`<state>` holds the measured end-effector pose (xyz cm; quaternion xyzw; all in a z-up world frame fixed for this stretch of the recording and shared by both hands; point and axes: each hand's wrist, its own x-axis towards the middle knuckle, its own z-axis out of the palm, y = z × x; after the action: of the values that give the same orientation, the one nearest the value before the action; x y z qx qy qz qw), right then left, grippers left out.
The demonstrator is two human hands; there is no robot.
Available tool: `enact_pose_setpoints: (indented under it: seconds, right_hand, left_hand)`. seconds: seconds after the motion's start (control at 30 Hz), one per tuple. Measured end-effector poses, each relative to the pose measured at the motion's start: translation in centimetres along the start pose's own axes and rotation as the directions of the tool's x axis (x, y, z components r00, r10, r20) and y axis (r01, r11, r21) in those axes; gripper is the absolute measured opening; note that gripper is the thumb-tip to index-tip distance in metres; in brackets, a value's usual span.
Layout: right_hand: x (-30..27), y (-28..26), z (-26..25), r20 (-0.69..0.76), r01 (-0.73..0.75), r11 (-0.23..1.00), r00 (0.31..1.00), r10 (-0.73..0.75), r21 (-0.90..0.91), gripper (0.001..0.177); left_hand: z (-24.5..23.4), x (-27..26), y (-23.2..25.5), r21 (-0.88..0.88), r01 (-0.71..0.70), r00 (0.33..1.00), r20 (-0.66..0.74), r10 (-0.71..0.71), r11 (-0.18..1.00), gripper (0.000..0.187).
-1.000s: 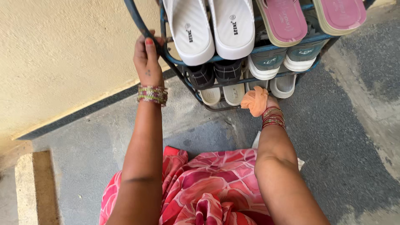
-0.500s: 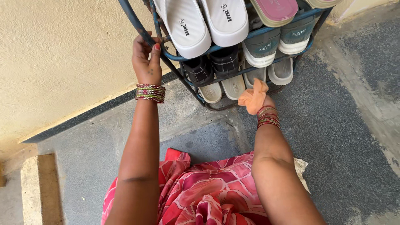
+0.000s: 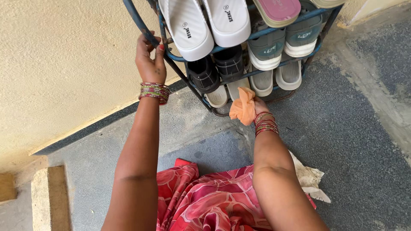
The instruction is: The person cleans multiple pairs of shoes and sandals on a metal rack by hand with an orange cloth, wiping the outer surfaces and interior of each pair before placing them back on the shelves.
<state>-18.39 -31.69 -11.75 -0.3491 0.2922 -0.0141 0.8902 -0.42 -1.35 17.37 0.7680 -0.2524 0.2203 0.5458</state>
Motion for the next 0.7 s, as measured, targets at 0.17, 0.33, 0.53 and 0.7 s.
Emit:
enact_pose_setpoints:
  seconds: [0.17, 0.33, 0.53, 0.7]
  right_hand:
    - [2.6, 1.7, -1.0, 0.027, -0.09, 0.957, 0.996, 0.086, 0.275, 0.036]
    - [3.1, 3.0, -1.4, -0.023, -0.017, 0.982, 0.999, 0.022, 0.19, 0.038]
    - [2.9, 3.9, -1.3, -0.031, 0.104, 0.984, 0.994, -0.109, -0.145, 0.053]
    - [-0.8, 1.6, 1.8, -0.016, -0.003, 0.996, 1.0, 0.005, 0.088, 0.034]
  left_hand:
    - [-0.3, 0.1, -1.0, 0.024, 0.01, 1.0, 0.017, -0.011, 1.0, 0.034]
    - [-0.7, 0.7, -1.4, -0.006, 0.018, 0.999, 0.048, -0.018, 1.0, 0.034]
    - [-0.9, 0.9, -0.1, 0.02, 0.003, 0.994, 0.107, -0.005, 1.0, 0.035]
    - [0.2, 1.6, 1.5, 0.052, -0.188, 0.977, 0.115, 0.181, 0.981, 0.036]
